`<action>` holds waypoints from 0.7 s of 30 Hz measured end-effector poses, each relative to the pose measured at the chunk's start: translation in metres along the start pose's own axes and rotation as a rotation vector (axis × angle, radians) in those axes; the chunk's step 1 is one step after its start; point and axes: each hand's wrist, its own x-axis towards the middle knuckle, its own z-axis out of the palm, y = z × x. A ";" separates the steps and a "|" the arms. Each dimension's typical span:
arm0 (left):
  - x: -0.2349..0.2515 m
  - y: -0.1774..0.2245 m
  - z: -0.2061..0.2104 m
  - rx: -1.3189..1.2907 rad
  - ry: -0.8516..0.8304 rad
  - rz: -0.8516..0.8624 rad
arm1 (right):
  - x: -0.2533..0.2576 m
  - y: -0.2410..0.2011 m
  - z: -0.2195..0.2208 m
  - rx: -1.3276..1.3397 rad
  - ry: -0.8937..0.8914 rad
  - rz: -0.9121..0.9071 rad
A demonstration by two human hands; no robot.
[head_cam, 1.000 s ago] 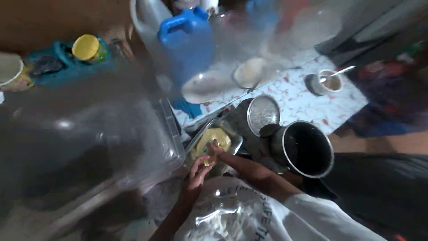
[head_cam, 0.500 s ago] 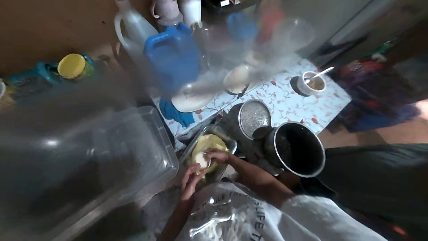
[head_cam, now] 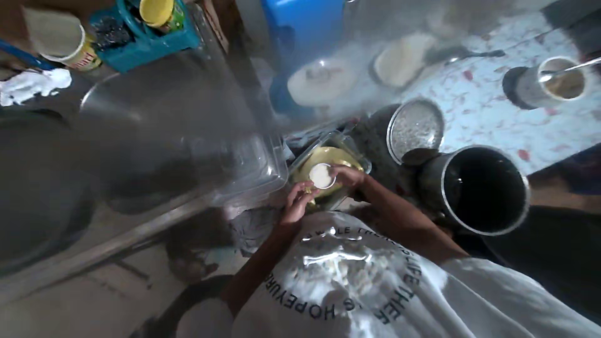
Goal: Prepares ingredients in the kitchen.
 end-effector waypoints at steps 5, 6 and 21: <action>0.001 -0.004 -0.003 -0.008 -0.008 0.004 | 0.000 0.000 -0.002 0.157 -0.042 0.019; 0.002 -0.004 -0.003 -0.011 -0.003 0.004 | -0.001 -0.001 -0.002 0.167 -0.039 0.029; -0.003 -0.001 -0.001 -0.036 0.044 0.014 | -0.101 -0.066 0.057 0.215 0.171 -0.079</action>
